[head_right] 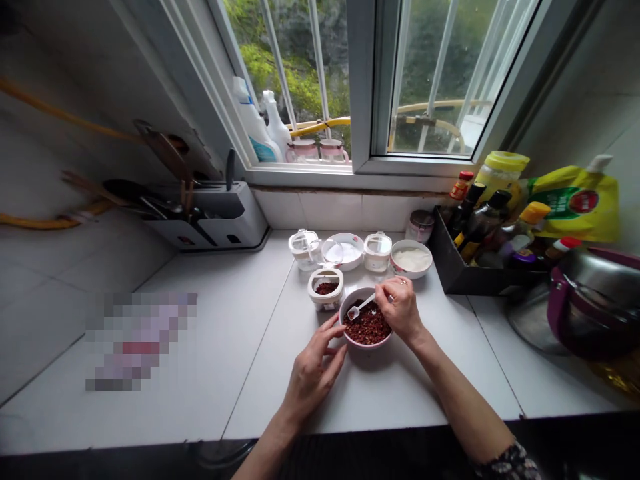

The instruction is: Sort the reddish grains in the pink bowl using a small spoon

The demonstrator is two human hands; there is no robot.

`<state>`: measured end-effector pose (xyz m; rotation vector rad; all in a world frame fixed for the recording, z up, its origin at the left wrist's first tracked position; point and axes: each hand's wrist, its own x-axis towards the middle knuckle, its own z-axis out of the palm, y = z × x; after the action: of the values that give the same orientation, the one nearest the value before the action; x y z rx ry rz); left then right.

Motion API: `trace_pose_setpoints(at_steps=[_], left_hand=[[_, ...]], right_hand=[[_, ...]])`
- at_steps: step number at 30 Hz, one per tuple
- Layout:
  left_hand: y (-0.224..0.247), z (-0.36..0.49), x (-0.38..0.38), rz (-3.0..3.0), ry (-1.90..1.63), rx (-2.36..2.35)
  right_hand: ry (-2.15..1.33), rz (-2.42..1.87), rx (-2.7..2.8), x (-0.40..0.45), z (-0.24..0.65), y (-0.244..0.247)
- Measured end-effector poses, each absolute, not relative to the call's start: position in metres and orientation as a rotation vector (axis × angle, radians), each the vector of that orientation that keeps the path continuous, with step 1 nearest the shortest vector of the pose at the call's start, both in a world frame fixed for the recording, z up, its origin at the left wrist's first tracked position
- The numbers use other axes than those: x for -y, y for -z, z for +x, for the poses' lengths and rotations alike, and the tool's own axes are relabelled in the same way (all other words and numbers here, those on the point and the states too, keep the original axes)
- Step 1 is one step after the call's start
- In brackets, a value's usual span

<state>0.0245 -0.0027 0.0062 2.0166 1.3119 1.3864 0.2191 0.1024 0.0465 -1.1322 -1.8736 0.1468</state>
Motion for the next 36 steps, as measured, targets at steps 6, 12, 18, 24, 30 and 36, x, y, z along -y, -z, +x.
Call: trace_pose_setpoints(at_steps=[6, 12, 18, 24, 30, 36], left_hand=[[-0.0070, 0.0251, 0.0031, 1.999, -1.404, -1.278], [-0.0053, 0.0239, 0.0026, 2.021, -1.380, -1.309], [-0.0030, 0.0245, 0.0020, 1.993, -1.380, -1.303], [-0.0035, 0.0250, 0.0019, 1.987, -1.394, -1.294], [-0.0052, 0.0243, 0.0019, 2.001, -1.395, -1.289], [-0.0058, 0.0247, 0.0020, 1.998, -1.392, -1.288]], right_hand=[[-0.124, -1.138, 1.869, -0.1018, 0.2195, -0.0470], [-0.082, -1.143, 1.872, -0.1016, 0.2197, -0.0455], [-0.049, -1.137, 1.879, -0.1009, 0.2206, -0.0460], [-0.001, -1.122, 1.881, -0.0998, 0.2204, -0.0464], [-0.041, -1.154, 1.873, -0.1020, 0.2219, -0.0433], [-0.078, -1.137, 1.918, -0.1014, 0.2200, -0.0442]])
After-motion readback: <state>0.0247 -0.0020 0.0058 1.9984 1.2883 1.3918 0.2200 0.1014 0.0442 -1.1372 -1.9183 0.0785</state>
